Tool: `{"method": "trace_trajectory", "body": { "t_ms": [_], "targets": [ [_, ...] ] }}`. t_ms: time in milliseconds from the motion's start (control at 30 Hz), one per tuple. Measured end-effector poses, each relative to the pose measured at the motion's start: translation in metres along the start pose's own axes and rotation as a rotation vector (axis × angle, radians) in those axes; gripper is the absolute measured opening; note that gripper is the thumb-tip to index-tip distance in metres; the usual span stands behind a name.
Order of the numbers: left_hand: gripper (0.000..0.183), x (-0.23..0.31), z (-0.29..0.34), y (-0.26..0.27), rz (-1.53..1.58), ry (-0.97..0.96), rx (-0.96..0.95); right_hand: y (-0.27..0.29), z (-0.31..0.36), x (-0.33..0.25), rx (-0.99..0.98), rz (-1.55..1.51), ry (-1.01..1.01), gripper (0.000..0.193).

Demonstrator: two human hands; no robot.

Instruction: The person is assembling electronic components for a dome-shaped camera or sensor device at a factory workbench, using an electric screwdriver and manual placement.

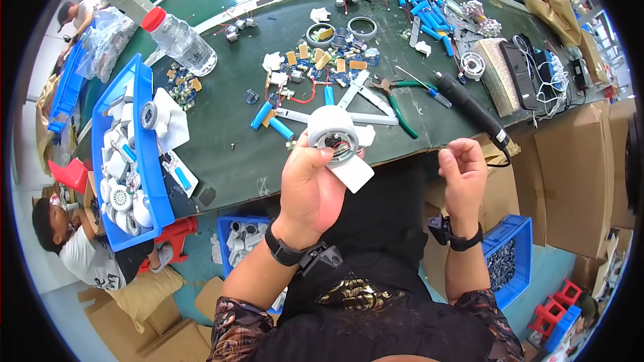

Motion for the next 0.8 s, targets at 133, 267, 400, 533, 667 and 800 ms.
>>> {"method": "trace_trajectory", "body": {
  "t_ms": [133, 267, 400, 533, 667, 800],
  "targets": [
    [0.057, 0.001, 0.003, 0.001, -0.036, -0.022, -0.012, -0.055, 0.004, -0.056, -0.353, 0.32, 0.466, 0.028],
    [0.058, 0.003, 0.006, -0.005, -0.089, -0.06, -0.028, -0.098, -0.002, -0.076, -0.431, 0.45, 0.573, 0.052],
    [0.057, 0.003, 0.005, -0.004, -0.088, -0.08, -0.021, -0.118, -0.005, -0.068, -0.598, 0.437, 0.58, 0.062],
    [0.058, 0.007, 0.006, 0.0, -0.139, -0.055, -0.024, -0.124, -0.006, -0.07, -0.615, 0.421, 0.552, 0.057],
    [0.058, 0.007, 0.006, -0.003, -0.155, -0.101, 0.018, -0.124, -0.015, -0.067, -0.646, 0.336, 0.371, 0.051],
    [0.061, 0.007, 0.008, -0.003, -0.283, -0.178, 0.056, -0.126, -0.028, -0.069, -0.664, 0.37, 0.206, 0.05]
  ]
}}
Point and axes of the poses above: each hand's wrist, its own z-axis away from the middle knuckle, its own y-axis out of the back of the hand, x = y × z, the point moved 6 cm from there along -z, towards the middle knuckle, and after that the axes turned 1 degree about -z, right-handed, at the moved point
